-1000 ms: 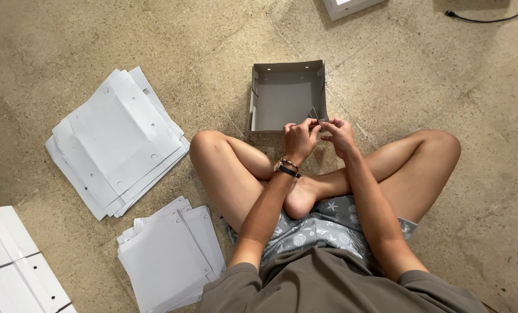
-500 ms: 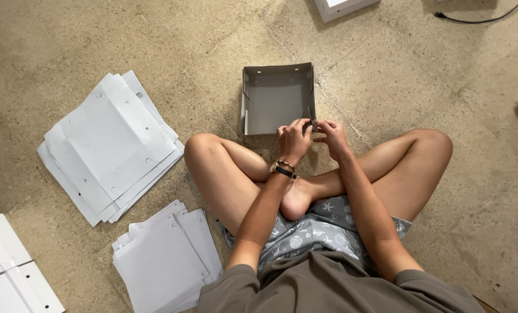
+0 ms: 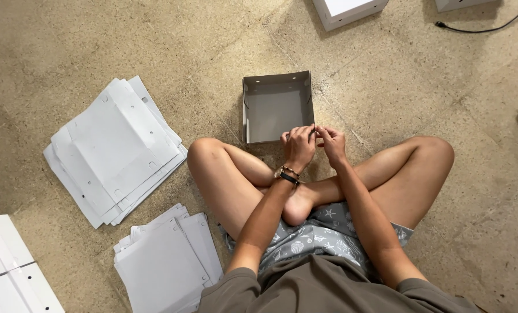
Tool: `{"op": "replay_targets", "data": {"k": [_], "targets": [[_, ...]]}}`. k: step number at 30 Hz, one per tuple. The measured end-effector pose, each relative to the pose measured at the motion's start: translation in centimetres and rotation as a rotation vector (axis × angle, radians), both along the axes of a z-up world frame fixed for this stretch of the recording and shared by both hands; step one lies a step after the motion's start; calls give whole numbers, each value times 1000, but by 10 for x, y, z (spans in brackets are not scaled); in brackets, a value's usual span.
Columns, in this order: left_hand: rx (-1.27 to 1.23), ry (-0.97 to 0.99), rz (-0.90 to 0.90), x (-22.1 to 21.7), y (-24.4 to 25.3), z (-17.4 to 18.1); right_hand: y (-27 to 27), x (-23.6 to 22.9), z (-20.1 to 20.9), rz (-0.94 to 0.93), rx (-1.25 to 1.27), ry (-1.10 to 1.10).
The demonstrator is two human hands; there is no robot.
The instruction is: The person assembles a small cardboard box by hand. They fold the side flaps upward, tuck the tabs into slots, and press the seams to secure the structure. The finished box is held briefly at the end.
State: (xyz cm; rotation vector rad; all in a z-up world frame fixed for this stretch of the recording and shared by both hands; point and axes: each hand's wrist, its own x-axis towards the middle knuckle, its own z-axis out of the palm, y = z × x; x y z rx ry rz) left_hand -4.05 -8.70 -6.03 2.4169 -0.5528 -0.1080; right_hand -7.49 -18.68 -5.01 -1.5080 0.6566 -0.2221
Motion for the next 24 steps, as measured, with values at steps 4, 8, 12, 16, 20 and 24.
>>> {"op": "replay_targets", "data": {"k": [4,8,12,16,20,24], "targets": [[4,2,-50,0,-1,-9,-1,1,-6,-9,-11,-11],[23,23,-115,4,3,-14,3,3,-1,-46,-61,-11],[62,-124,-11,18,19,4,1,1,2,-75,-149,-21],[52,-304,255,37,60,63,-4,2,-9,-92,-208,-43],[-130,-25,443,49,94,60,-2,4,-4,-71,-191,-50],[-117,105,392,52,97,28,1,2,-1,28,-263,-54]]}}
